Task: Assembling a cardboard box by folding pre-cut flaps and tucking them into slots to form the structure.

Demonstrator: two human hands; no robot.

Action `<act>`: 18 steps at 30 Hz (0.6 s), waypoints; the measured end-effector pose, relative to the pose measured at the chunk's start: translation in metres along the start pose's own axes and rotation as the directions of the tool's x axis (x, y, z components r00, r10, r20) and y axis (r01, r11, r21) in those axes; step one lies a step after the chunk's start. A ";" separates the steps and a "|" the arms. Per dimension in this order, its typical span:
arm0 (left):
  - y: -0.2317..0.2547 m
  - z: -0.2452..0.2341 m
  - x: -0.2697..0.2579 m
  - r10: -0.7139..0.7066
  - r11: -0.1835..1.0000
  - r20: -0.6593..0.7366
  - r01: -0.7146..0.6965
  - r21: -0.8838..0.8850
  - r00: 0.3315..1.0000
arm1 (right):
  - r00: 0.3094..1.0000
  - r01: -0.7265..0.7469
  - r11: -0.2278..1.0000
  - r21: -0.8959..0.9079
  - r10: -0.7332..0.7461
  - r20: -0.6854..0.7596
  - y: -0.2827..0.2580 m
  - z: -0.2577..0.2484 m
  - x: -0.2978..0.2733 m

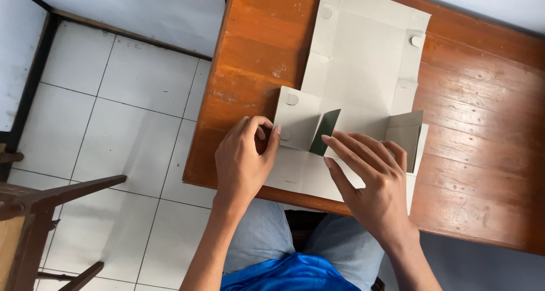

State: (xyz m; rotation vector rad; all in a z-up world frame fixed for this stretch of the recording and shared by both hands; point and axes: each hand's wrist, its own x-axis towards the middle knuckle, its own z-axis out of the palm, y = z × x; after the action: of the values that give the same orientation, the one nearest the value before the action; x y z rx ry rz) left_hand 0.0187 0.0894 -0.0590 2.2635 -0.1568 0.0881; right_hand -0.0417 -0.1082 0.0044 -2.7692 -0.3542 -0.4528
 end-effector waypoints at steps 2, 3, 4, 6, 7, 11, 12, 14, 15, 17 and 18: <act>0.002 -0.001 0.001 0.008 1.000 -0.007 -0.008 -0.008 1.000 | 1.000 0.013 1.000 0.024 -0.014 0.009 0.001 0.002 -0.001; 0.003 -0.003 0.002 0.017 0.998 0.005 -0.017 -0.063 1.000 | 1.000 0.000 0.999 0.036 -0.001 0.013 0.001 0.002 -0.001; 0.005 -0.003 0.003 0.028 0.993 0.018 -0.025 -0.118 0.999 | 1.000 -0.013 0.999 0.047 0.012 0.017 0.002 0.003 -0.002; 0.007 -0.003 0.004 0.030 0.987 0.040 -0.024 -0.161 0.999 | 0.999 -0.019 0.998 0.052 0.018 0.027 0.001 0.000 0.000; 0.008 -0.003 0.006 0.039 0.979 0.059 -0.026 -0.203 0.998 | 0.999 -0.024 0.998 0.056 0.022 0.032 0.001 0.000 0.002; 0.022 -0.005 0.008 0.032 0.950 0.139 0.013 -0.312 0.990 | 0.999 -0.010 0.997 0.072 0.006 0.054 0.004 0.002 0.001; 0.026 -0.007 0.009 0.017 0.925 0.190 0.057 -0.376 0.982 | 0.998 -0.026 0.996 0.083 0.021 0.060 0.004 0.002 0.002; 0.032 -0.008 0.010 0.002 0.893 0.245 0.109 -0.437 0.970 | 0.997 -0.043 0.995 0.094 0.036 0.072 0.005 0.001 0.002; 0.034 -0.007 0.010 -0.036 0.850 0.301 0.188 -0.492 0.953 | 0.996 -0.052 0.993 0.109 0.043 0.082 0.005 0.001 0.002; 0.036 -0.004 0.010 -0.073 0.796 0.358 0.271 -0.542 0.931 | 0.994 -0.060 0.990 0.125 0.048 0.098 0.007 0.000 0.004; 0.036 -0.003 0.011 -0.082 0.771 0.382 0.301 -0.561 0.921 | 0.993 -0.060 0.989 0.139 0.045 0.105 0.007 -0.001 0.005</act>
State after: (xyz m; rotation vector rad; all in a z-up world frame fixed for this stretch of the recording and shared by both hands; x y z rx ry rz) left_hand 0.0241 0.0679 -0.0282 1.6045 -0.1072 -0.4167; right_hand -0.0349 -0.1144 0.0050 -2.6615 -0.3226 -0.2638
